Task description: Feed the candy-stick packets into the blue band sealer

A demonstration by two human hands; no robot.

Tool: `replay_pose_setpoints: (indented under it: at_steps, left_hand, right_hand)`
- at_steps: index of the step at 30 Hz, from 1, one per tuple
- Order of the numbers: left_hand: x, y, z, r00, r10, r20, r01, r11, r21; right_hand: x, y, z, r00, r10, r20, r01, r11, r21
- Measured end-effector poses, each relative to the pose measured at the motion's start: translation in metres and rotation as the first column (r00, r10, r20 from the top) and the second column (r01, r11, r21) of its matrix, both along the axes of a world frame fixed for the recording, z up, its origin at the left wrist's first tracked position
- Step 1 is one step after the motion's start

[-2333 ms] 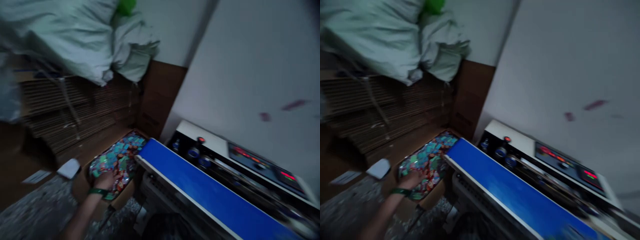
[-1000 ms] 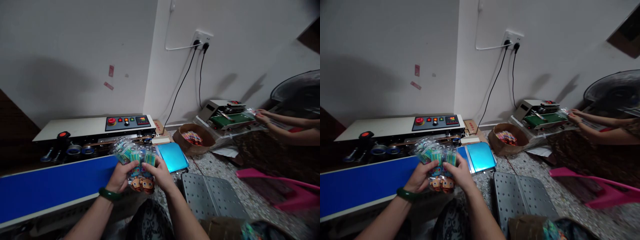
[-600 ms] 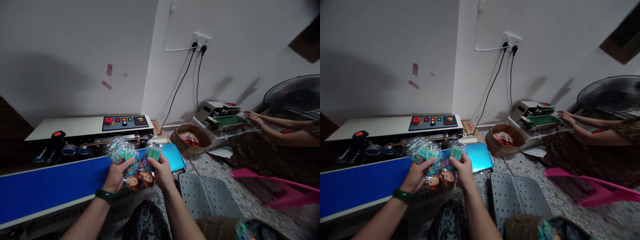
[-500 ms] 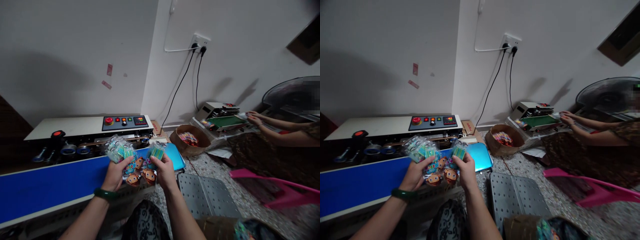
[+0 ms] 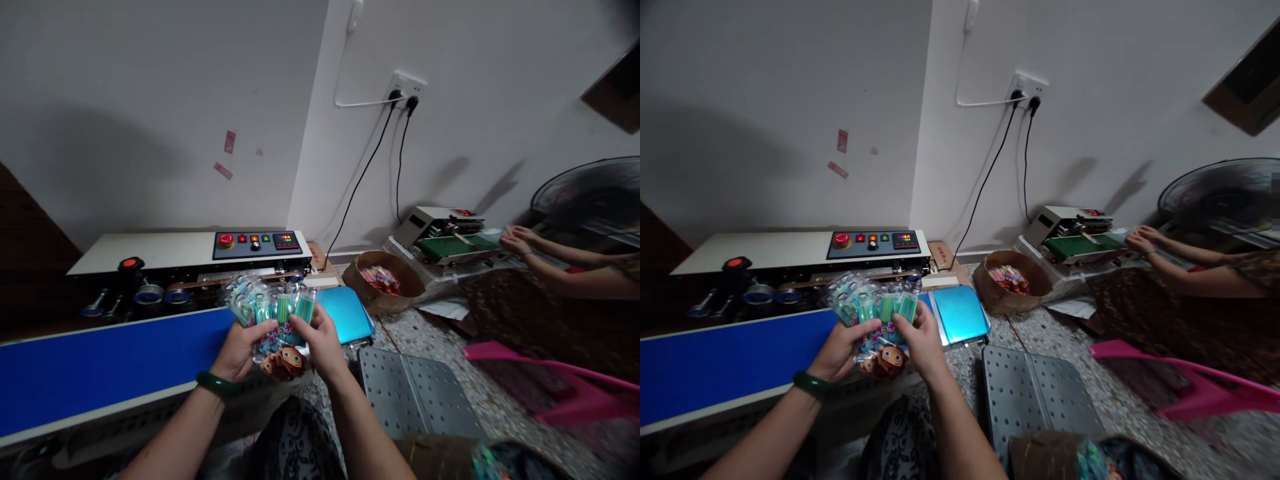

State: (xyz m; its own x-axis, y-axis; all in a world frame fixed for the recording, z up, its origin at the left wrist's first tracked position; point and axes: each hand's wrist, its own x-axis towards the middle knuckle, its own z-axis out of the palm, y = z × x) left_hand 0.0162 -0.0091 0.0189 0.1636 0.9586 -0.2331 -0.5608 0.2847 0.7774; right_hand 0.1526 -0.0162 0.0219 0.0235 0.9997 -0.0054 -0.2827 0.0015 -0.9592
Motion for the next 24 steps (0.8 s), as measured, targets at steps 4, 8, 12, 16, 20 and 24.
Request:
replay_pose_setpoints:
  at_steps: [4, 8, 12, 16, 20, 24]
  left_hand:
    - [-0.001, 0.001, -0.003, 0.998, 0.069, -0.01, -0.069, 0.997, 0.022]
    - [-0.006, 0.004, -0.005, 0.993, 0.122, 0.001, -0.122, 0.992, 0.017]
    - [-0.013, 0.007, -0.004, 0.986, 0.165, 0.02, -0.163, 0.985, -0.058]
    - [-0.016, 0.008, -0.003, 0.987, 0.159, 0.025, -0.155, 0.98, -0.122]
    - [-0.02, 0.007, -0.001, 0.987, 0.158, 0.032, -0.153, 0.981, -0.122]
    - [-0.027, 0.005, 0.001, 0.987, 0.161, 0.015, -0.159, 0.983, -0.088]
  right_hand:
    - [0.0, 0.0, -0.004, 0.998, -0.057, 0.03, 0.057, 0.998, 0.001]
    - [0.003, 0.003, -0.007, 0.983, -0.141, -0.117, 0.141, 0.99, -0.015]
    - [0.017, 0.013, -0.011, 0.934, -0.243, -0.262, 0.227, 0.97, -0.089]
    - [0.036, 0.026, -0.024, 0.936, -0.292, -0.197, 0.271, 0.954, -0.13]
    - [0.057, 0.045, -0.038, 0.959, -0.28, 0.041, 0.282, 0.931, -0.231]
    - [0.073, 0.065, -0.046, 0.962, -0.212, 0.174, 0.255, 0.924, -0.286]
